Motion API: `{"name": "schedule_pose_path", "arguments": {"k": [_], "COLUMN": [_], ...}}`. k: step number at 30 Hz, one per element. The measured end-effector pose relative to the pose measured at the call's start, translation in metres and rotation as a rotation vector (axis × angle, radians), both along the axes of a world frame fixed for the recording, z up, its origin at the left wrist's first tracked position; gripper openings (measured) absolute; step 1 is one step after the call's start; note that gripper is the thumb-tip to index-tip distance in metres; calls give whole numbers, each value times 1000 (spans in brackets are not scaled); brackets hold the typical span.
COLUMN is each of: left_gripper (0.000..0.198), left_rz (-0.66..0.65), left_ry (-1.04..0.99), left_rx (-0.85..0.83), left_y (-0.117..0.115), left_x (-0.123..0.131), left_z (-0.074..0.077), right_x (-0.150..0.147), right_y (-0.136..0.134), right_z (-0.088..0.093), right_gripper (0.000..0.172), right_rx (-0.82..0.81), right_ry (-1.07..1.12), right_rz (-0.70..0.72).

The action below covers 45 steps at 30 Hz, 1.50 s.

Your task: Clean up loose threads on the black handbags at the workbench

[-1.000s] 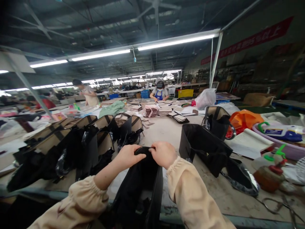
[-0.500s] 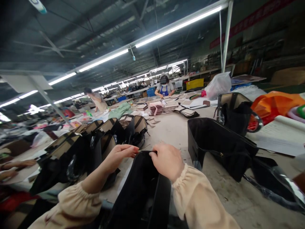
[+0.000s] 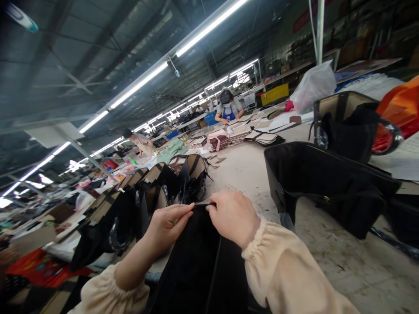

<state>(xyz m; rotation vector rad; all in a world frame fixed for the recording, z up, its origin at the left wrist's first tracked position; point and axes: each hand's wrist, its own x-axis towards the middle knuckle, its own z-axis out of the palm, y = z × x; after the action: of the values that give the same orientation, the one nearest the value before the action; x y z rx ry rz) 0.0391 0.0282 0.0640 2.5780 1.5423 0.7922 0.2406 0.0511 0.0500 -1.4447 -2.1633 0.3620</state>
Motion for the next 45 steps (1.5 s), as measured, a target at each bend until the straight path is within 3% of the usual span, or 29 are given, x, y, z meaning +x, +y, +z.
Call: {"name": "schedule_pose_path", "arguments": {"k": [9,17,20,23,26,31,38,45], "left_gripper": [28,26,21,31,26,35,28,35], "left_rz": [-125,-163,-68,82,111,54,-132,-315], "left_ry": [229,184,15,-132,-155,-140,142,379], "left_rx": [123,91,72,-33,-70,18,255,271], "left_y": [-5,-5,-6,-6,-5,-4,-6,-4], "left_x": [-3,-4,-1,3,6,8,3,-2], "left_z": [6,5,1,-1,-1,-2,0,14], "right_x": [1,4,6,7,7,7,9,11], "right_y": [-4,-4,-4,-3,-3,-4,-4,-4], "right_z": [0,-1,0,0,0,2,-1,-1], "right_gripper": [24,22,23,24,24,23,24,23], "right_rx": [-2,12,3,-1,-5,-28,-18,-31], "right_ry": [21,42,45,47,48,45,55,69], "right_rz": [13,6,9,16,13,2,4,19]}}
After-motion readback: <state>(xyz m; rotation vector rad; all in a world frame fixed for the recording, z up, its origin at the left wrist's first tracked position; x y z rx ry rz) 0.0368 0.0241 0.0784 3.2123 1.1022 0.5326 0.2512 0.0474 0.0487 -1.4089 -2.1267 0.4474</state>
